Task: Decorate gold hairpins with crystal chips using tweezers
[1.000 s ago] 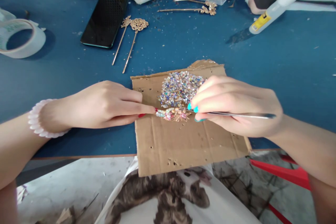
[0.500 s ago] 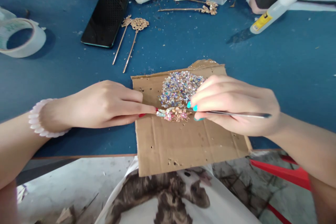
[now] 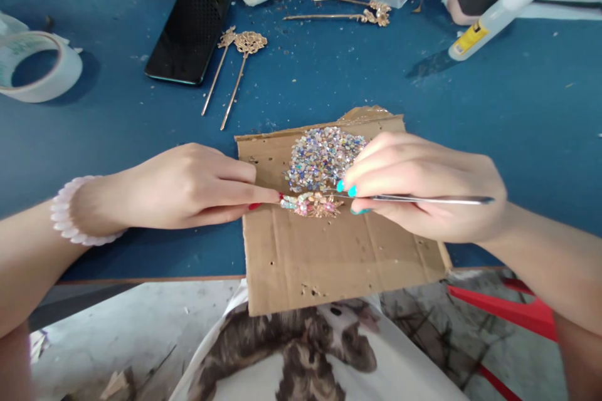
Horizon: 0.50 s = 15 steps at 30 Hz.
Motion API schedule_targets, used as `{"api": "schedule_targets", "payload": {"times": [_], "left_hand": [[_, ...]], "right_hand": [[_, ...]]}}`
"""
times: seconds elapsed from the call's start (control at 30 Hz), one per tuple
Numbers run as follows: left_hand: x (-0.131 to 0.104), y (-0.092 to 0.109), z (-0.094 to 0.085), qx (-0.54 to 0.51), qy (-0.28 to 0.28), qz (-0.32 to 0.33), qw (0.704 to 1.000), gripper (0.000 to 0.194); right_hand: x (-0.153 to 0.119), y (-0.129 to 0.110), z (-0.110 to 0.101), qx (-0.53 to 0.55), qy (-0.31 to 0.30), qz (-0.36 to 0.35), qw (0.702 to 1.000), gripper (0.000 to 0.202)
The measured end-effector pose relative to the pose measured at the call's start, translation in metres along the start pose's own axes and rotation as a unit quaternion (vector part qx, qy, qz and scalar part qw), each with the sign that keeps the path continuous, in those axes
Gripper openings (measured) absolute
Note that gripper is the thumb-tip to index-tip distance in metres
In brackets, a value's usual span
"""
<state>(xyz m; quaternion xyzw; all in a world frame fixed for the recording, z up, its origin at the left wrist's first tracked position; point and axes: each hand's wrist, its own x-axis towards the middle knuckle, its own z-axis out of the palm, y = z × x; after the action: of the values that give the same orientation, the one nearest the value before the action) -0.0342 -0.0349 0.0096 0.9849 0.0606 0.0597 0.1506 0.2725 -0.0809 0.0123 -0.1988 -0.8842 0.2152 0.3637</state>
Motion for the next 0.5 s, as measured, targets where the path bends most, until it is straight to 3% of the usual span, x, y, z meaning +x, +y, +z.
{"api": "schedule_targets", "payload": {"times": [0.5], "left_hand": [[-0.001, -0.0019, 0.0012, 0.001, -0.001, 0.0, 1.0, 0.037]], "right_hand": [[-0.0012, 0.001, -0.0003, 0.015, 0.006, -0.006, 1.0, 0.007]]}}
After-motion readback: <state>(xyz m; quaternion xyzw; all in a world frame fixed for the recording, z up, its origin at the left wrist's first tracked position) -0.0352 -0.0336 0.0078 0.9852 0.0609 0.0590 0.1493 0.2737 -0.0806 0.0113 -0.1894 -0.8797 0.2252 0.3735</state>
